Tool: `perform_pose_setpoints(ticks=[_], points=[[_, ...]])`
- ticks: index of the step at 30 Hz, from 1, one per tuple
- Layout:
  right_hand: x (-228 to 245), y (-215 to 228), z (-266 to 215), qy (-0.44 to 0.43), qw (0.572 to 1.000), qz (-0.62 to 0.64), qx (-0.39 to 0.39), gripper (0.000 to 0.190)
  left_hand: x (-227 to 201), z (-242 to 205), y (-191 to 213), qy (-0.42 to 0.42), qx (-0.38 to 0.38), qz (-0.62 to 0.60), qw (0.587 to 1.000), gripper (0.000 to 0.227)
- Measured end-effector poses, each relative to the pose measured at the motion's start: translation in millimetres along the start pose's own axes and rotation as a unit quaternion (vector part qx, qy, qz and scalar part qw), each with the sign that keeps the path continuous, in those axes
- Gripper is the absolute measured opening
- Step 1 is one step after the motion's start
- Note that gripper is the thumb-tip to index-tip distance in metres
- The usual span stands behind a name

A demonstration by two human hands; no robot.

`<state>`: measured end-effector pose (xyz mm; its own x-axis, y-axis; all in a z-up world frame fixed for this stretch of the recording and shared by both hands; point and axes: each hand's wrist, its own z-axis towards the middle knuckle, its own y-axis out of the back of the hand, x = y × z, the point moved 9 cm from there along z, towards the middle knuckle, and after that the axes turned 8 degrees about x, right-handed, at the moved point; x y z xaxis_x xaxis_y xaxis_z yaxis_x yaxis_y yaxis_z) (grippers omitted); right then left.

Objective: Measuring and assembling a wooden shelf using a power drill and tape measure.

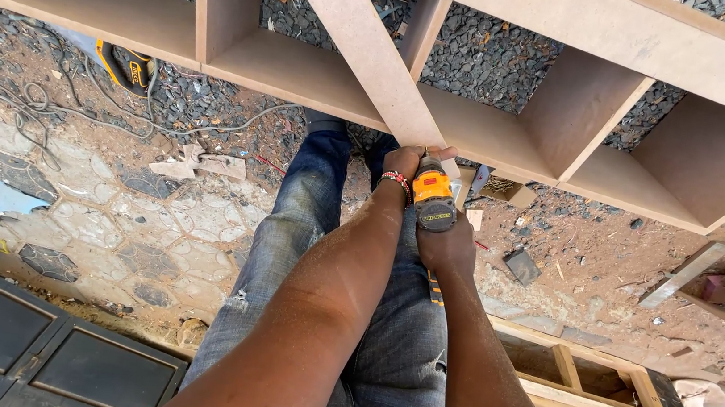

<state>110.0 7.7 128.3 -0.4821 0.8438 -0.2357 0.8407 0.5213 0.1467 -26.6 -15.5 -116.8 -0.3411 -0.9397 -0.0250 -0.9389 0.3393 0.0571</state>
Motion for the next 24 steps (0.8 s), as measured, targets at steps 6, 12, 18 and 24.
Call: perform_pose_setpoints(ticks=[6,12,18,24], points=[[-6,-2,9,0.008,1.0,0.008,-0.007,0.057,21,33,-6,0.013,-0.007,0.0,1.0,0.084],[1,1,1,0.003,1.0,-0.002,0.006,0.054,-5,-5,-3,-0.018,0.02,0.173,0.985,0.073],[0,2,4,0.014,1.0,0.018,0.002,0.059,-2,-10,-1,-0.021,0.02,0.17,0.985,0.075],[9,7,0,0.027,0.999,0.017,0.005,0.055,-2,2,-3,-0.05,0.021,0.234,0.971,0.07]])
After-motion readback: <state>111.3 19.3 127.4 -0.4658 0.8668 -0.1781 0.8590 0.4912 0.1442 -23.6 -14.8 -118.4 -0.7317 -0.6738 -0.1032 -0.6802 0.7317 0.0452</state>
